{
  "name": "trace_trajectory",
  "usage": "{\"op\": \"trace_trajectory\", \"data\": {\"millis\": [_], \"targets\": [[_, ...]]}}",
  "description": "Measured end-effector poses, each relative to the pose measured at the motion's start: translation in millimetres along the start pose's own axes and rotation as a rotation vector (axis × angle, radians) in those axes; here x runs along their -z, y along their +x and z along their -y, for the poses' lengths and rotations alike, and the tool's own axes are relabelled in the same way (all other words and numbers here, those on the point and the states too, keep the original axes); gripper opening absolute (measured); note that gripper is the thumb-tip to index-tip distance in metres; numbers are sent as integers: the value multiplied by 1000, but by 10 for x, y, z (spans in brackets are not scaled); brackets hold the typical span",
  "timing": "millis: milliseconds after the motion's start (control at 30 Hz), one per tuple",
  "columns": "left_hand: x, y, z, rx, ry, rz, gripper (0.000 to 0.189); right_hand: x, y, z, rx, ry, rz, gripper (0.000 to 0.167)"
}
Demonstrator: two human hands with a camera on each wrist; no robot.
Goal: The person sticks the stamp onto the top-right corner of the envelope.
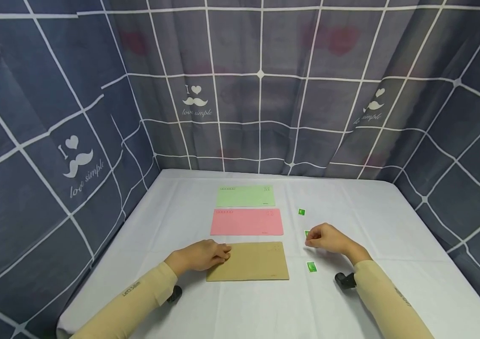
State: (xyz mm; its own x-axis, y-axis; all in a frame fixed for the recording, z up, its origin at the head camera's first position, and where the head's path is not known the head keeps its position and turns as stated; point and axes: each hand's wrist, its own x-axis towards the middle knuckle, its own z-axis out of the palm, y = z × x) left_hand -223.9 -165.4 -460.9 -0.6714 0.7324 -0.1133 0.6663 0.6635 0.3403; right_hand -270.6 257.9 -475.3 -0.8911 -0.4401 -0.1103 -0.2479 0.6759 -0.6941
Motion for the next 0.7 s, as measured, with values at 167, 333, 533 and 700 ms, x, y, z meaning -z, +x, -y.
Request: {"op": "trace_trajectory", "data": {"millis": [167, 333, 533, 700], "targets": [[9, 2, -11, 1, -4, 2, 30, -1, -26, -6, -9, 8, 7, 10], [16, 8, -16, -5, 1, -12, 30, 6, -46, 5, -16, 25, 11, 10], [13, 6, -19, -1, -8, -15, 31, -12, -67, 0, -38, 62, 23, 11], [4, -4, -21, -2, -21, -8, 31, -31, -82, -25, -27, 73, 24, 11]]}}
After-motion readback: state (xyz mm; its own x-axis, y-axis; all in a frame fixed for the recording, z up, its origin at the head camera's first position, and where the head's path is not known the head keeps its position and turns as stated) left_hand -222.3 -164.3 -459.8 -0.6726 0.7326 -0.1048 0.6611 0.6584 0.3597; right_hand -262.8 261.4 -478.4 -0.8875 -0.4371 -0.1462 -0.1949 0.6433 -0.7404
